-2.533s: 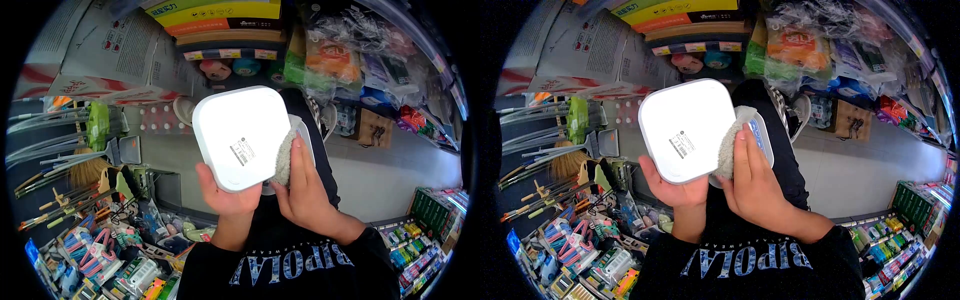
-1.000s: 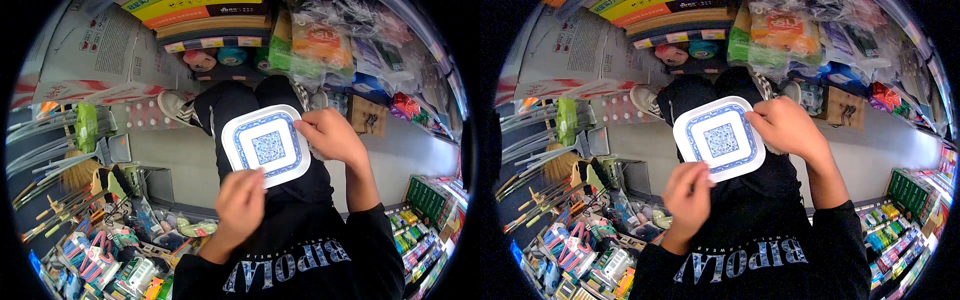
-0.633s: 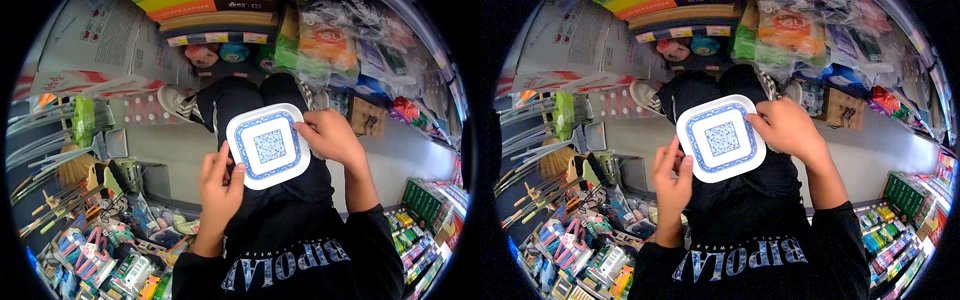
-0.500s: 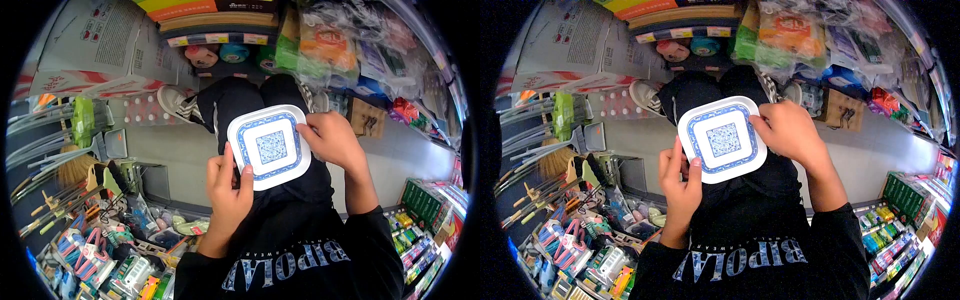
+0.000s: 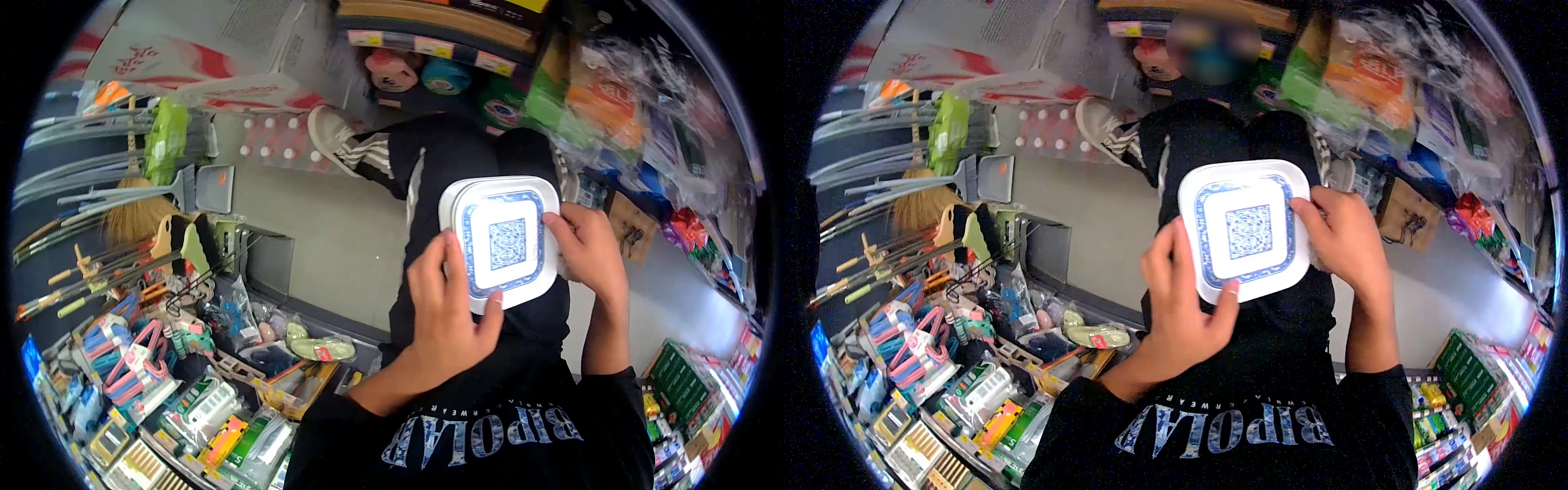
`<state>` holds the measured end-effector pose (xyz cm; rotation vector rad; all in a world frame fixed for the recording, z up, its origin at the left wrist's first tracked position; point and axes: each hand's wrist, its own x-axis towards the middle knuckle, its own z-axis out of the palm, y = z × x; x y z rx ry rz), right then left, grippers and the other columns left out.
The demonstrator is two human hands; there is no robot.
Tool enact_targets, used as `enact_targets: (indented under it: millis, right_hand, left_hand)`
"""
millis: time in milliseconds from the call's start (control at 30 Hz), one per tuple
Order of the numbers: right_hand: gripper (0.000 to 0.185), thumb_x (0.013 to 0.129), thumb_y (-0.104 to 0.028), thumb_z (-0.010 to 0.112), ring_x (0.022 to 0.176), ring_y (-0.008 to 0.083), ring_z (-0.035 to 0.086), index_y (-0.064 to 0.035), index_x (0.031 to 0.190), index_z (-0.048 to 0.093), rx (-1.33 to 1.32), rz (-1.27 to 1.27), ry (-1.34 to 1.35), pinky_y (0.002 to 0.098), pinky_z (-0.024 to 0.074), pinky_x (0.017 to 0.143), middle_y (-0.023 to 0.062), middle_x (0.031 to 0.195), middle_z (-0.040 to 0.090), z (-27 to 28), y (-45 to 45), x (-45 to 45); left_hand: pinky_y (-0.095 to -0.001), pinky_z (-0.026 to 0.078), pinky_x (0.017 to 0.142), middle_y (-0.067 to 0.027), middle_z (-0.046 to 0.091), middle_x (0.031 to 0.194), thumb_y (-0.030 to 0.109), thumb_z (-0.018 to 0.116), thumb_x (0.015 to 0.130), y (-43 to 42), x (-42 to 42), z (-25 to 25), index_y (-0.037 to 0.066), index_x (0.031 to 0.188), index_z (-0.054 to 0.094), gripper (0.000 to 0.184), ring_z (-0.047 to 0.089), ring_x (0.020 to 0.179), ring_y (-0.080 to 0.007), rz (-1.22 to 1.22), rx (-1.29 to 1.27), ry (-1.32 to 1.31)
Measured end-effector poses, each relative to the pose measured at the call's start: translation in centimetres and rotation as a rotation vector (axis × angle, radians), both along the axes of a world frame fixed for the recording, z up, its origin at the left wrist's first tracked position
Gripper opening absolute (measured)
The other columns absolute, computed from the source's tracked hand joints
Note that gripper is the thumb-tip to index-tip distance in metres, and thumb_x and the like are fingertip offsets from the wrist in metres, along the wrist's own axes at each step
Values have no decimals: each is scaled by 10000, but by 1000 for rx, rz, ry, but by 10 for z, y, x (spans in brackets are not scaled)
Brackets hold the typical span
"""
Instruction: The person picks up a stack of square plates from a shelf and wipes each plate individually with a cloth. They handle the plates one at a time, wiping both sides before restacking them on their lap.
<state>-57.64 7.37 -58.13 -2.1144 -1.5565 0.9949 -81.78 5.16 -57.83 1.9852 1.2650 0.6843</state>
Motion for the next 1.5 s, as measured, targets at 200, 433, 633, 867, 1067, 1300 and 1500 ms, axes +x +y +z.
enact_targets:
  millis: [200,433,633,867,1067,1300,1500]
  right_hand:
    - [343,958,-236,653,544,324,561,73,810,640,-15,-12,2,417,432,558,229,640,578,0,1,-3]
    - [359,984,-229,638,548,159,459,76,796,604,-17,-32,-2,379,389,535,164,597,526,-3,-1,-4]
    - [391,993,-250,632,556,138,450,68,772,581,-29,-56,1,374,379,529,130,582,502,-5,-4,-4]
    - [397,1007,-254,620,592,100,457,73,784,589,-61,-116,45,357,381,533,65,588,514,-10,-7,-1]
    - [322,1013,-222,602,649,77,502,75,914,675,-27,-140,154,293,418,588,18,676,598,-9,-12,0]
    - [268,1011,-191,581,798,74,584,37,1093,695,-54,-262,471,250,454,707,7,910,692,-13,-40,29]
    - [550,828,-216,740,1017,153,620,33,1297,598,-100,-356,814,297,474,905,70,1124,681,-10,-96,60]
  left_hand:
    - [-581,221,1111,-402,235,1571,189,684,852,-11,0,5,-159,1543,165,932,337,1363,-505,-51,-20,-1]
    - [-582,232,1114,-417,219,1575,179,679,851,-7,0,3,-160,1544,142,940,326,1407,-517,-34,-15,-21]
    - [-585,227,1145,-402,227,1578,134,678,849,-6,-5,-1,-142,1541,191,890,329,1399,-526,-27,-79,-135]
    - [-554,237,1168,-359,258,1591,91,680,833,3,-12,15,-102,1471,375,734,326,1429,-487,-50,-170,-343]
    - [-524,289,1178,-290,405,1549,-46,601,881,-1,7,8,-1,1322,566,445,386,1426,-471,-52,-5,-472]
    - [-467,339,1169,-249,403,1529,-178,548,827,-9,15,11,0,1300,569,506,392,1446,-399,-10,-210,-742]
    - [-407,340,1165,-227,309,1571,-151,497,796,-30,12,12,33,1549,269,808,389,1447,-328,-56,-774,-1078]
